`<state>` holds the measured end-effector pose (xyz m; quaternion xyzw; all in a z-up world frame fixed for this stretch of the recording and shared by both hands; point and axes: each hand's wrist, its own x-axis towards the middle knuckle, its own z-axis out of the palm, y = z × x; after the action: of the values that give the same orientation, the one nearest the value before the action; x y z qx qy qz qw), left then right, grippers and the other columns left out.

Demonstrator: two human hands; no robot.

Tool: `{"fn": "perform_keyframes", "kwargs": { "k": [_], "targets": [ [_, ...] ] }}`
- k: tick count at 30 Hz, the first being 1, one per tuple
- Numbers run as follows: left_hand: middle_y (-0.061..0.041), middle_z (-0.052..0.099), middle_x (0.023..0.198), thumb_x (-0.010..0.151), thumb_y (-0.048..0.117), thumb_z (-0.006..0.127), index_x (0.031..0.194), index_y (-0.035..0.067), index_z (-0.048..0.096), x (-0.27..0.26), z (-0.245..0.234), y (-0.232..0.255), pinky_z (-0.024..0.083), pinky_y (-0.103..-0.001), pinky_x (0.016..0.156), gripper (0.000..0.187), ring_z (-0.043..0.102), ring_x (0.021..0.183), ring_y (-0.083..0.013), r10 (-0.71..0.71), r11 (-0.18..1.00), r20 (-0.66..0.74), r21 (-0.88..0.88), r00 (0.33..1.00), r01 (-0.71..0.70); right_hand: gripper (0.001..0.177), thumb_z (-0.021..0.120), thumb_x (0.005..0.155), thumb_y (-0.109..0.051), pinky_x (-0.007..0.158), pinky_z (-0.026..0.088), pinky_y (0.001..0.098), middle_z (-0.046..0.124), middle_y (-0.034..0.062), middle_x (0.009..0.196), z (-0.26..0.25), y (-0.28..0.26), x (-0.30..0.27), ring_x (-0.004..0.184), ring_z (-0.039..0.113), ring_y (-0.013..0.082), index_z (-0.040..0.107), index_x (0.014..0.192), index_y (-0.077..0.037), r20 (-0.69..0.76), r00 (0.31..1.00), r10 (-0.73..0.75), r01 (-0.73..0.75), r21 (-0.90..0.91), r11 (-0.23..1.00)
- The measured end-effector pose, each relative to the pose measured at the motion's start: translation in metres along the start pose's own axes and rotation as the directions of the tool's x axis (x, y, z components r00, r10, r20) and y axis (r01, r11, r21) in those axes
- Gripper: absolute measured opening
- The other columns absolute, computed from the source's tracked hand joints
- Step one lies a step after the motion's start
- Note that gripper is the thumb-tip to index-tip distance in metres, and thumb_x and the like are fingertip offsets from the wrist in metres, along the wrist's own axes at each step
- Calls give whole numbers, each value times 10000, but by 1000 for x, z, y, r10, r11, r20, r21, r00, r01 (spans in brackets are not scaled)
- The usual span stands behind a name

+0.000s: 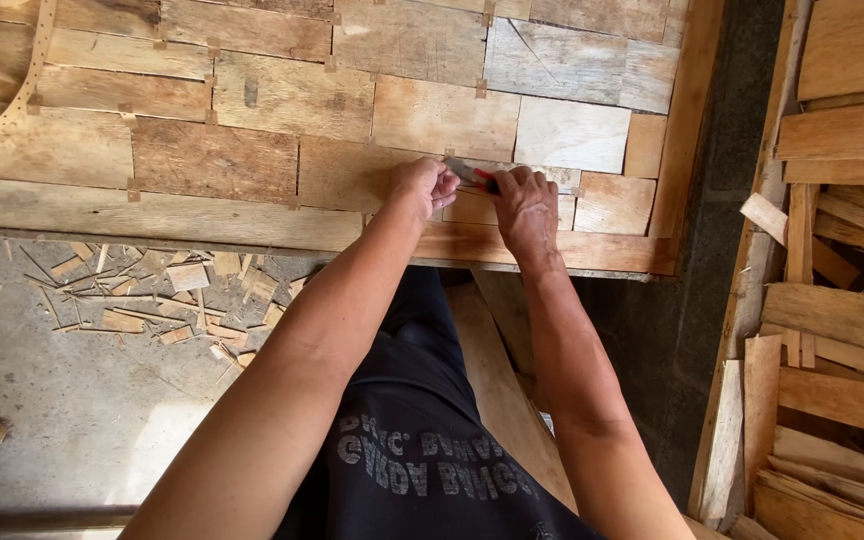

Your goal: Applying and trimming wood veneer strips on a wooden board using a utility knife and tape.

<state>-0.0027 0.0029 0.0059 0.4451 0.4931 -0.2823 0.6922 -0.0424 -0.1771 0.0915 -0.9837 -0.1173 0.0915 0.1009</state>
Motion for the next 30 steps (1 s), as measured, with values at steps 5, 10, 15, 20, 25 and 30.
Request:
{"fn": "perform_keyframes", "kwargs": {
  "k": [5, 10, 15, 20, 25, 30],
  "targets": [
    [-100, 752, 795, 1013, 208, 625, 986, 68, 683, -16, -35, -9, 508, -276, 508, 154, 642, 550, -115, 244, 965, 131, 71, 961, -254, 218, 689, 1046, -156, 818, 517, 404, 696, 129, 1169, 46, 49, -27, 993, 635, 251, 706, 1263, -142, -166, 976, 144, -146, 2, 989],
    [-56, 762, 843, 1017, 216, 630, 1035, 101, 703, -47, -64, -17, 526, -232, 520, 138, 645, 601, -79, 364, 918, 227, 75, 903, -389, 461, 760, 926, -164, 785, 519, 442, 709, 150, 1138, 25, 51, -43, 980, 648, 278, 654, 1365, -71, -244, 934, 262, -274, -18, 962],
    [-62, 742, 864, 1051, 175, 582, 1064, 76, 695, -29, -75, -41, 582, -248, 590, 151, 648, 659, -93, 552, 750, 527, 23, 646, -661, 258, 796, 920, -188, 818, 571, 404, 692, 157, 1152, 23, 32, -44, 1027, 656, 296, 740, 1152, -91, -300, 926, 230, -190, 157, 969],
    [-49, 727, 834, 1053, 155, 574, 1073, 37, 709, -50, -66, -46, 548, -269, 579, 180, 637, 657, -93, 535, 623, 582, 218, 613, -751, 129, 748, 945, -118, 850, 579, 376, 709, 119, 1087, -20, -24, -22, 1011, 700, 263, 761, 1059, -59, -36, 998, 61, -28, 583, 812],
    [-20, 712, 811, 1050, 148, 580, 1042, 14, 705, -70, -66, -46, 537, -262, 583, 184, 619, 650, -91, 485, 556, 584, 369, 651, -745, 150, 758, 900, -124, 804, 576, 381, 704, 129, 1030, -27, -38, -13, 944, 711, 271, 742, 1013, -26, 91, 995, -35, -31, 635, 772],
    [-36, 762, 872, 1044, 172, 615, 1092, 50, 747, -53, -73, -59, 577, -265, 628, 186, 665, 693, -100, 498, 642, 553, 283, 668, -712, 81, 719, 953, -102, 810, 573, 382, 697, 122, 991, -29, -43, -19, 926, 702, 265, 715, 935, -23, 21, 993, -112, 78, 596, 799]
  ]
}}
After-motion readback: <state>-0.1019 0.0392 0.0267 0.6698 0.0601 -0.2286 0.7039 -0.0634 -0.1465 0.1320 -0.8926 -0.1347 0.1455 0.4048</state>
